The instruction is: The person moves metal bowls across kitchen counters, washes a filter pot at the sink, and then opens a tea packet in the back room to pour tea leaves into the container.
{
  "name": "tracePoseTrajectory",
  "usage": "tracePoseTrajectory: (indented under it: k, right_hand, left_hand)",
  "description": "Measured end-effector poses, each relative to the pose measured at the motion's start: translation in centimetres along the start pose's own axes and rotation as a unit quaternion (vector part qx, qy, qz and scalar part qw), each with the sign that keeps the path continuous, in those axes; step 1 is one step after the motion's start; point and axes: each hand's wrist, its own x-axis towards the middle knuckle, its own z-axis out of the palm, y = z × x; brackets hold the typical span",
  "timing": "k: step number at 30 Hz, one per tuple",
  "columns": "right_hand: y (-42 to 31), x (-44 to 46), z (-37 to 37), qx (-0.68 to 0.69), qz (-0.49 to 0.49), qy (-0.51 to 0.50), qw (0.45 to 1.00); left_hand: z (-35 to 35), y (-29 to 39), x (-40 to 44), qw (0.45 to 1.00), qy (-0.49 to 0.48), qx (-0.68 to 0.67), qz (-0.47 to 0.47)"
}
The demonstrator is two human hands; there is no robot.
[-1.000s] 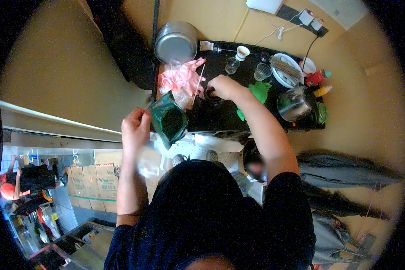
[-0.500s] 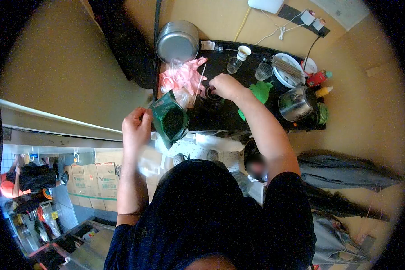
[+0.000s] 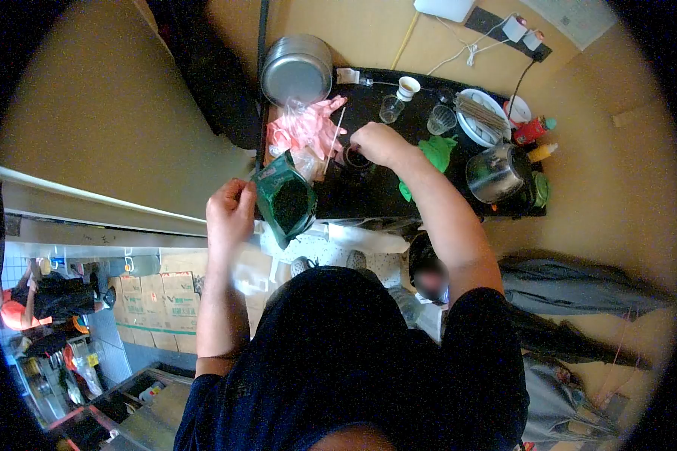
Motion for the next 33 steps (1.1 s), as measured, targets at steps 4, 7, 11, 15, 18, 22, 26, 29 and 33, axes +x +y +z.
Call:
tracePoseTrajectory:
  k: [4, 7, 11, 15, 18, 22, 26, 29, 33]
  right_hand:
    - [0.0, -0.1, 0.0, 0.004, -0.006, 0.016, 1.000]
    - [-0.3, -0.3, 0.0, 0.000, -0.004, 0.036, 0.999]
    - [-1.1, -0.4, -0.5, -0.012, 0.021, 0.046, 0.999]
    - [-0.4, 0.2, -0.1, -0.003, 0.020, 0.013, 1.000]
    - [-0.5, -0.1, -0.1, 0.036, 0.020, -0.045, 0.998]
    - [-0.6, -0.1, -0.4, 0.036, 0.039, -0.086, 0.995]
    - [-0.7, -0.3, -1.4, 0.071, 0.027, -0.062, 0.995]
    - [-1.1, -0.7, -2.5, 0.063, 0.024, -0.027, 0.997]
    - [-1.1, -1.1, -3.0, 0.058, 0.025, 0.020, 0.998]
  left_hand:
    - [0.1, 0.0, -0.1, 1.000, -0.004, -0.005, -0.018]
    - [0.0, 0.0, -0.1, 1.000, -0.005, -0.010, -0.011]
    - [0.2, -0.3, -0.1, 1.000, -0.001, -0.009, 0.005]
    - [0.2, -0.3, -0.1, 1.000, -0.002, -0.010, -0.002]
    - [0.2, -0.3, -0.1, 1.000, -0.003, -0.011, -0.009]
    - [0.2, -0.2, -0.2, 1.000, -0.003, -0.015, -0.008]
    - [0.2, -0.2, -0.2, 1.000, 0.005, -0.012, 0.003]
    - [0.1, -0.1, -0.2, 1.000, 0.003, -0.010, 0.001]
    - [0.2, -0.3, -0.3, 1.000, 0.008, -0.015, -0.004]
